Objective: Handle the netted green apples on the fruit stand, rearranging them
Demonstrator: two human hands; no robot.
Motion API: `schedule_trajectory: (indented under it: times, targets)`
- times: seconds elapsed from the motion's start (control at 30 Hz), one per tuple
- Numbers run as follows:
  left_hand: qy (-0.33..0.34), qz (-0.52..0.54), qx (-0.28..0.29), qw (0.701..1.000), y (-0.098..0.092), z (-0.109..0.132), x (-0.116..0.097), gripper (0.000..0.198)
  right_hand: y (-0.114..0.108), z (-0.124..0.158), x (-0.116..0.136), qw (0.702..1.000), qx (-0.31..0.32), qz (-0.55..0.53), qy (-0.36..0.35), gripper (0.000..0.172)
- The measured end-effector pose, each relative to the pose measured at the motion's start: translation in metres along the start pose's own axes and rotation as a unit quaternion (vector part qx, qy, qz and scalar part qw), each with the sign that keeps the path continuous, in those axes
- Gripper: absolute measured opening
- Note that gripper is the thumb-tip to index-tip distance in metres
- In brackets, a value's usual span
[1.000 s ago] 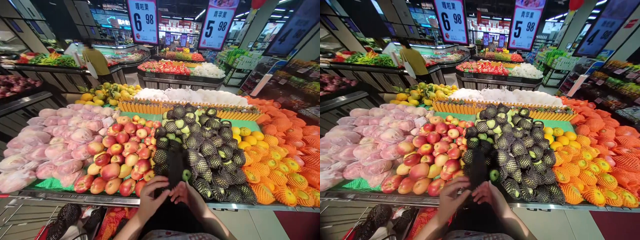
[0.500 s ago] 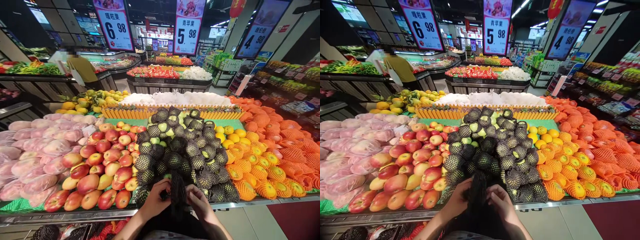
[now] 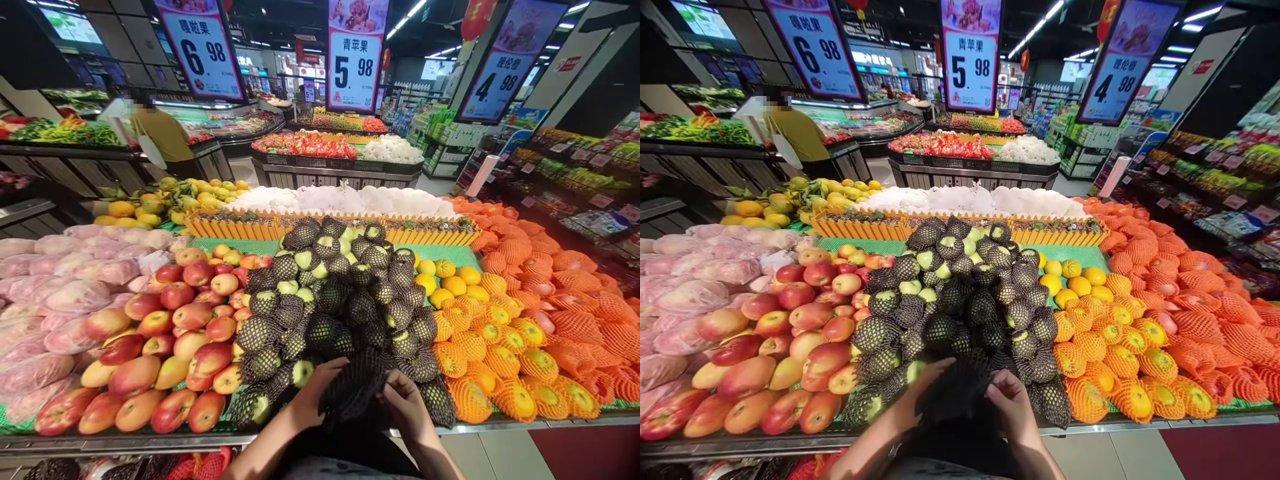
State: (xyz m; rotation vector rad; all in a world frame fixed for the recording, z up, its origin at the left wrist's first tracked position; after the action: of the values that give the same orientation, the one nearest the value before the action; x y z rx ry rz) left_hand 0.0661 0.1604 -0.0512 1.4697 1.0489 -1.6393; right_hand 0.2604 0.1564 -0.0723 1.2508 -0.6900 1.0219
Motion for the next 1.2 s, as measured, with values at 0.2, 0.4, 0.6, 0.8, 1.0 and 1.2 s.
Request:
schedule_trajectory:
  times: [0.2,0.4,0.6,0.8,1.0,1.2]
  targets:
    - [0.030,-0.341,-0.306,0.888,-0.105,-0.074,-0.032,0.028,-0.025,-0.024,0.017,0.999,-0.030,-0.030,0.026,0.044]
    - [-0.219,-0.550,-0.407,0.695,-0.217,-0.122,-0.019,0.085,-0.023,-0.040,0.028,0.996,0.011,-0.063,0.054,0.038]
    - [-0.251,-0.547,-0.399,0.691,-0.221,-0.122,-0.024,0.075,-0.027,-0.044,0.022,0.995,0.024,-0.066,0.064,0.042]
    - [-0.186,-0.357,-0.414,0.816,-0.173,-0.114,-0.039,0.074,-0.036,-0.044,0.015,0.995,0.003,-0.064,0.073,0.043]
    - [-0.123,-0.231,-0.392,0.882,-0.126,-0.148,-0.017,0.081,-0.030,-0.039,0.011,0.994,0.013,-0.071,0.078,0.041]
    - [-0.064,-0.320,-0.358,0.875,-0.107,-0.180,-0.005,0.082,-0.036,-0.034,-0.002,0.995,0.001,-0.069,0.071,0.037]
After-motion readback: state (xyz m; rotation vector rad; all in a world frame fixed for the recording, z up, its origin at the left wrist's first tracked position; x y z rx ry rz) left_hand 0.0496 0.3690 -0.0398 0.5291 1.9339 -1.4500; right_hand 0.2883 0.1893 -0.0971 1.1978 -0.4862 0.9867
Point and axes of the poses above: each hand's wrist, its own z-axis away from the middle knuckle, its own y-axis out of the palm, x = y × z, the point moved 6 cm from there along -z, towards the middle knuckle, and after that the axes turned 4 degrees about -y, right-handed, at the moved point
